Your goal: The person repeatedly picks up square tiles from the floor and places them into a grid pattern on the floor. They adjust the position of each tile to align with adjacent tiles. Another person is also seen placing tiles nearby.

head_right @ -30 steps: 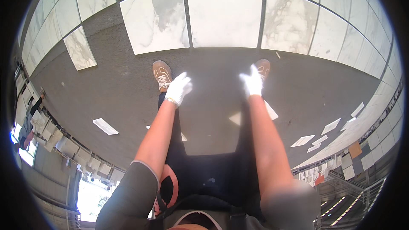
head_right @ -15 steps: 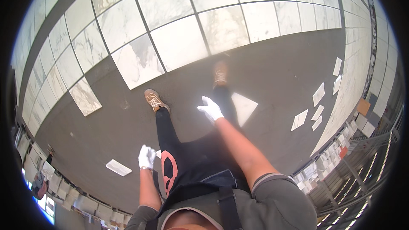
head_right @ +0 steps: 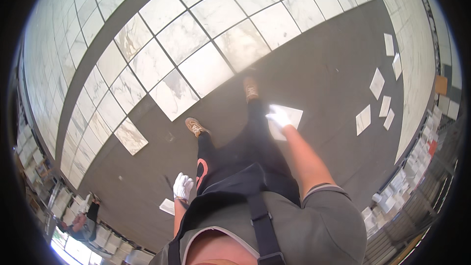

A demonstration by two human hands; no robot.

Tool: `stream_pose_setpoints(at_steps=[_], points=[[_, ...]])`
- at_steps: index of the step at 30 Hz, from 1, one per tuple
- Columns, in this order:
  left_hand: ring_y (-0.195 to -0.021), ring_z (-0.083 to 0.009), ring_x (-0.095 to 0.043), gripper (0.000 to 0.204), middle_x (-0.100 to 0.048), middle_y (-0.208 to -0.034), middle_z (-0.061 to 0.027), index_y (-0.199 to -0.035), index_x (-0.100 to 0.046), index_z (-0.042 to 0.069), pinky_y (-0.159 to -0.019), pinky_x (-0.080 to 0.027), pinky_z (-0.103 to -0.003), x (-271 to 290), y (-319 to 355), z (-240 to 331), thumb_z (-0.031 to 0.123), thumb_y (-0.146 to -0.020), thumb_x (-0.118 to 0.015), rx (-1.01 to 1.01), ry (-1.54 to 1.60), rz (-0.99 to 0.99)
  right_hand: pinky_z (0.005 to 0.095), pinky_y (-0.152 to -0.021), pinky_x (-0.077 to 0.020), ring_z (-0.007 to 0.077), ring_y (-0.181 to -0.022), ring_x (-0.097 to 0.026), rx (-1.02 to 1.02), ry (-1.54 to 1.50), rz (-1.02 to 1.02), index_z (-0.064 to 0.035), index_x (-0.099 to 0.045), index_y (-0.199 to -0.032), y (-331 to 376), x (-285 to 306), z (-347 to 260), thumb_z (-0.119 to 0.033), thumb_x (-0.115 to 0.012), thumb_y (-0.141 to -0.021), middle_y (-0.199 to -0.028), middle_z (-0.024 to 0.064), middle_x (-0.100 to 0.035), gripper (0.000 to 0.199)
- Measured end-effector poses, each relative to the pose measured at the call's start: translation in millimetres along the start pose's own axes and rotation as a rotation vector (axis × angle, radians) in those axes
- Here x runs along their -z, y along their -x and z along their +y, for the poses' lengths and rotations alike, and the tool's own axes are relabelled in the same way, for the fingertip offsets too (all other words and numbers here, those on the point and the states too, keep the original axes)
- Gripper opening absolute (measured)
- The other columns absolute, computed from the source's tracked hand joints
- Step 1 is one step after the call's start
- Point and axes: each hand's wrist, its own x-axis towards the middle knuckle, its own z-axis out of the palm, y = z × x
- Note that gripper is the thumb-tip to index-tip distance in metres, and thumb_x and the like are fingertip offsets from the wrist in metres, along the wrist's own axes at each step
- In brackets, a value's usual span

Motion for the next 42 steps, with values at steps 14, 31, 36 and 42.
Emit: stream_pose_setpoints(at_steps=[14,31,36,42], points=[[-0.077,-0.0191,-0.062,0.052,-0.06,-0.09,-0.0031,-0.147,-0.042,0.006,-0.067,-0.053,-0.034,-120.0,40.5,65.5,0.011,-0.098,-0.059,-0.187,-0.345,0.125,0.0397,-0.087,-0.0502,0.0266,-0.116,-0.059,-0.243,-0.312,0.036,-0.0048,-0.047,-0.147,-5.8,106.3,81.9,-0.015,-0.074,-0.082,-0.142,0.0152,-0.055,0.071],[-0.087,-0.0141,-0.062,0.066,-0.063,-0.113,-0.0061,-0.151,-0.038,0.001,-0.075,-0.053,-0.03,-314.6,-146.2,78.6,0.016,-0.094,-0.067,-0.104,-0.195,-0.048,0.0442,-0.097,-0.0458,0.026,-0.129,-0.054,-0.195,0.138,0.031,-0.0108,-0.041,-0.152,-116.0,179.4,-64.7,-0.017,-0.069,-0.089,-0.152,0.0102,-0.047,0.07],[-0.092,-0.0147,-0.062,0.061,-0.063,-0.114,-0.0052,-0.148,-0.043,0.002,-0.081,-0.053,-0.032,-367.2,-249.7,47.5,0.02,-0.095,-0.068,-0.084,-0.236,-0.053,0.0434,-0.098,-0.0465,0.0237,-0.127,-0.055,-0.094,0.172,-0.056,-0.0096,-0.044,-0.151,-269.2,162.4,-106.3,-0.016,-0.071,-0.087,-0.147,0.0114,-0.053,0.07],[-0.087,-0.0102,-0.057,0.064,-0.063,-0.112,-0.0048,-0.148,-0.041,0.0,-0.072,-0.05,-0.024,-444.3,-440.8,-14.9,0.017,-0.092,-0.068,-0.072,-0.347,-0.018,0.0411,-0.102,-0.0441,0.0266,-0.129,-0.052,0.192,0.204,-0.139,-0.0043,-0.042,-0.15,-487.5,130.0,-127.4,-0.015,-0.072,-0.086,-0.146,0.0153,-0.051,0.071]])
